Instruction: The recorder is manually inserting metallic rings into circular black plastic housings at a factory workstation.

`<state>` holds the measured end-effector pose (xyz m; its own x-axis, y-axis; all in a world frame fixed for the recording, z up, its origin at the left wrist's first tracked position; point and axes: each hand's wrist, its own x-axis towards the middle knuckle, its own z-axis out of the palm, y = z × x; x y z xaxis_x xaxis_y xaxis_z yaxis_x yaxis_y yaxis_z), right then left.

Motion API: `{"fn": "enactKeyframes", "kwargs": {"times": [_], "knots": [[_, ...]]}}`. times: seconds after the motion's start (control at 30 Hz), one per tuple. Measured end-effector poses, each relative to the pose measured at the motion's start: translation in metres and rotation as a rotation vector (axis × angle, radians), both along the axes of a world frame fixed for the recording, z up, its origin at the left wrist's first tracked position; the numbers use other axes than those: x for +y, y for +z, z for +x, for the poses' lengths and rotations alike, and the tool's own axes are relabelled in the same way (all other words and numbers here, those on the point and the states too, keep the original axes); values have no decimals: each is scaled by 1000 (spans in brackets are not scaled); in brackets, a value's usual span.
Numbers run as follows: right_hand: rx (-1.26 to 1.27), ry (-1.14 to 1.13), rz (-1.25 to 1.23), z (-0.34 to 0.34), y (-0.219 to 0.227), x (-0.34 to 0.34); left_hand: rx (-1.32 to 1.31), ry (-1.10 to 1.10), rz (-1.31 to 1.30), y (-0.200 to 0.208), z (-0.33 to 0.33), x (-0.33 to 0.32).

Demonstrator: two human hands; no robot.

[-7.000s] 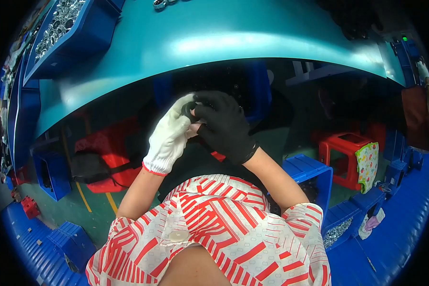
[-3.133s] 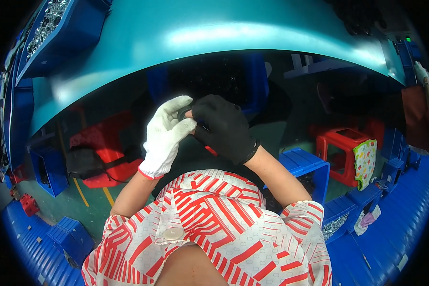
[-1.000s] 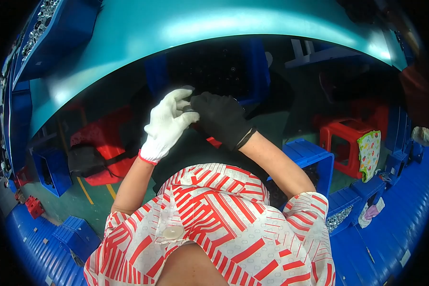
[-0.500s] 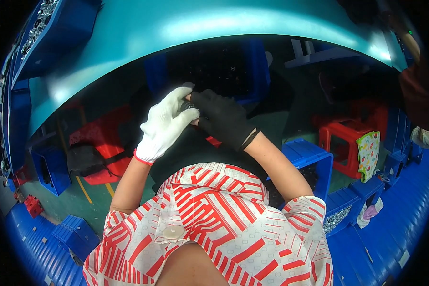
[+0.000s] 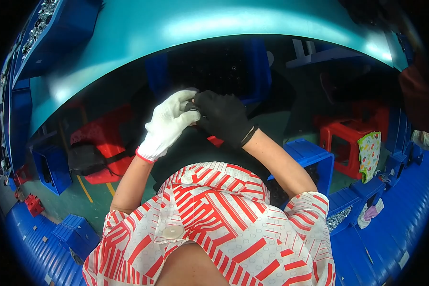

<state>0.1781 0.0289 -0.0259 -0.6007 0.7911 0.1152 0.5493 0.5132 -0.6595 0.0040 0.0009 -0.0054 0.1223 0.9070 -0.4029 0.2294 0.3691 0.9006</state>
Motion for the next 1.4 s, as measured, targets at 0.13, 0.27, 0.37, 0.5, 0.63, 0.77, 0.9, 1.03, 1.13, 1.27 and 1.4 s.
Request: {"fn": "enactKeyframes", "kwargs": {"times": [0.13, 0.27, 0.37, 0.5, 0.63, 0.77, 0.9, 1.03, 1.13, 1.27, 1.4], "knots": [[182, -68, -136, -4, -2, -4, -114, 17, -96, 12, -1, 4], [232, -158, -121, -8, -1, -5, -221, 161, -113, -4, 1, 0], [35, -66, -116, -2, 6, -1, -114, 169, -37, -7, 1, -4], [-29, -28, -117, 2, 3, 2, 72, 132, 114, -11, 5, -6], [34, -104, -80, -4, -1, 1, 6, 143, 67, -6, 8, -4], [3, -44, 46, -6, 0, 4, 6, 196, 24, -5, 10, -4], [41, -41, 63, -2, -7, 4, -9, 179, -32, 1, 12, 1], [19, -61, -1, 1, -7, -3, -36, 116, -122, 3, 8, 9], [79, -87, -90, 2, -7, -4, -169, 54, -210, 0, 3, 12], [291, 0, -324, 8, -17, 3, -212, 96, -159, -3, 6, 8], [331, -30, -476, 14, -7, 6, -334, 191, -53, -9, 11, 0]]}}
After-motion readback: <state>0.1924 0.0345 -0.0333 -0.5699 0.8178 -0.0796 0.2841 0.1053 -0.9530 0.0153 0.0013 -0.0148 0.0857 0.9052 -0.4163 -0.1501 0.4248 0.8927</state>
